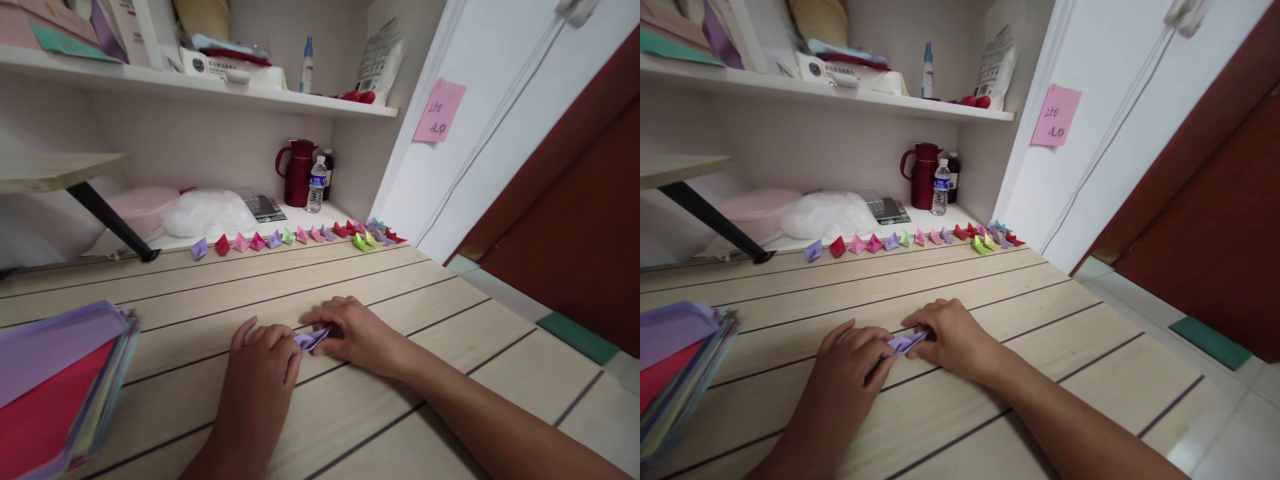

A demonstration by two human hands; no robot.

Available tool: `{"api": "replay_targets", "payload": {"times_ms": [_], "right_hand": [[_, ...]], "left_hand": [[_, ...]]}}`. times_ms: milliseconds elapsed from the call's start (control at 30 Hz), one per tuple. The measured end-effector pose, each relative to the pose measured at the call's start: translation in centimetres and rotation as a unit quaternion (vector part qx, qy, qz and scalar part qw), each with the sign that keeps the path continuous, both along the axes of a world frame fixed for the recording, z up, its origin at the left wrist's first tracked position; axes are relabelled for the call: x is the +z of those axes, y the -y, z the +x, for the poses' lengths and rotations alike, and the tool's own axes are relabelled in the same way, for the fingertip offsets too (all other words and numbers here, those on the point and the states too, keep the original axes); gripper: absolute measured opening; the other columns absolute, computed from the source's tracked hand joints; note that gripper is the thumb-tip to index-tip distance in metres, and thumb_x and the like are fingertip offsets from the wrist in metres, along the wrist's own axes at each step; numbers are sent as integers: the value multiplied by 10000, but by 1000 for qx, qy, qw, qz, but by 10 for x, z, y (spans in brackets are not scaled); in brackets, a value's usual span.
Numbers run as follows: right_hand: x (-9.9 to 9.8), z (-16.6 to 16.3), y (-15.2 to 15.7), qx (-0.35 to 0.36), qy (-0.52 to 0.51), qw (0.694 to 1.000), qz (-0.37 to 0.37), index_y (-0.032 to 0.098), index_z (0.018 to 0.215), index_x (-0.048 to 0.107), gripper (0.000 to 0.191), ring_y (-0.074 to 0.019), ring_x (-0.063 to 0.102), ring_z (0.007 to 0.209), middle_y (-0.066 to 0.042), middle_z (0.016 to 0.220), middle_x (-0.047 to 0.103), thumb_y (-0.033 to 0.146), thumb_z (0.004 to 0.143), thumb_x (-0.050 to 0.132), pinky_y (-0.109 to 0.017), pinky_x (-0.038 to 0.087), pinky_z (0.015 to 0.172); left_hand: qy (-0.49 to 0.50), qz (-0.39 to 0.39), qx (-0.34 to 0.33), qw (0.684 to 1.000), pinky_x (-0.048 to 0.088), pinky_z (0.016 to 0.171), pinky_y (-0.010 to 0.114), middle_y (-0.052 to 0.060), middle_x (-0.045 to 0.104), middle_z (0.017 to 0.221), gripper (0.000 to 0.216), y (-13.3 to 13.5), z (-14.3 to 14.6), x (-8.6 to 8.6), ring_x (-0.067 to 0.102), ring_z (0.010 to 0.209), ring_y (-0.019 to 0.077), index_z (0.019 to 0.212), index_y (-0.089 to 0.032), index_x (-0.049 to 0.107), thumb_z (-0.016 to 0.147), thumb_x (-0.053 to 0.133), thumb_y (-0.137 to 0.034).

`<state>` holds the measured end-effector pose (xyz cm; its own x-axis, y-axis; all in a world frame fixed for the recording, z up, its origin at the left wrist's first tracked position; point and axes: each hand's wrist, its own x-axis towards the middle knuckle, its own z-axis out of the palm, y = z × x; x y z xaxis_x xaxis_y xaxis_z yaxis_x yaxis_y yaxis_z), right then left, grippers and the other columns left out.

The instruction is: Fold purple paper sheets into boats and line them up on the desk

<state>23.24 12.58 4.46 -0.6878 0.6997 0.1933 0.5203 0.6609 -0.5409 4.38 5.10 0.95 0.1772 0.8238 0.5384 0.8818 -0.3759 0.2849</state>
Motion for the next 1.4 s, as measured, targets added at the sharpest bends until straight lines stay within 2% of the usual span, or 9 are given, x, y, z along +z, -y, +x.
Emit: {"api": "replay_targets", "payload": {"times_ms": [100,300,500,700,967,1067,1200,1267,1400], "right_hand": [[-1,-1,0,-1,-14,1000,-17,217,964,743,220,-174,627,815,-5,859,730,214,763,830,-276,437,760],[-6,-3,-1,-15,-47,999,-17,202,843,717,191,-138,576,732,24,775,675,108,715,823,-238,408,686],[-5,-5,1,0,-52,998,-18,202,802,695,147,-132,559,705,33,727,633,107,749,793,-248,404,700],[-7,-4,2,15,-65,998,-8,204,758,666,163,-143,565,744,34,723,634,85,764,777,-264,409,743],[-5,-2,0,19,-106,992,-72,195,914,733,147,-132,593,687,21,729,649,239,797,810,-229,451,645],[-3,-2,1,6,-90,993,-83,182,832,733,69,-124,593,664,20,712,650,238,832,773,-221,448,622],[-4,-5,2,-34,-21,998,-48,190,746,709,104,-138,604,716,14,726,666,203,842,746,-236,432,650],[-7,-6,1,-46,-7,999,-25,202,744,700,99,-169,605,813,4,768,670,197,820,764,-273,422,733],[-14,-9,-3,-63,14,998,5,202,756,670,146,-210,564,893,-19,832,619,275,802,788,-327,385,802]], "left_hand": [[0,14,-3,1000,329,1024,477,-58,714,896,194,0,0,0,683,855,167,789,-253,630,810,611,-62],[3,40,-3,999,314,1036,456,-60,711,880,184,0,0,1,681,836,161,895,-253,581,833,611,-81],[13,43,7,999,323,1049,456,-36,721,905,402,0,1,0,689,825,161,1181,-244,524,826,617,-82],[22,-8,6,1000,337,1021,462,-78,691,785,155,0,-1,2,667,793,153,818,-271,629,848,595,-122],[59,-68,24,996,342,1035,487,-79,688,754,166,0,0,6,660,781,149,746,-266,640,827,595,-129],[73,-92,32,993,355,1039,501,-76,700,743,151,-2,-1,9,659,754,149,729,-271,660,809,614,-151],[85,-132,41,987,486,804,389,-68,685,640,147,-7,-4,12,628,619,141,658,-267,668,787,626,-212],[80,-144,44,985,472,673,330,-61,684,630,159,-8,-5,14,622,601,140,658,-266,669,795,603,-217],[45,-137,73,987,419,629,321,-47,678,616,155,-6,-7,18,610,589,163,661,-256,626,815,605,-253]]}}
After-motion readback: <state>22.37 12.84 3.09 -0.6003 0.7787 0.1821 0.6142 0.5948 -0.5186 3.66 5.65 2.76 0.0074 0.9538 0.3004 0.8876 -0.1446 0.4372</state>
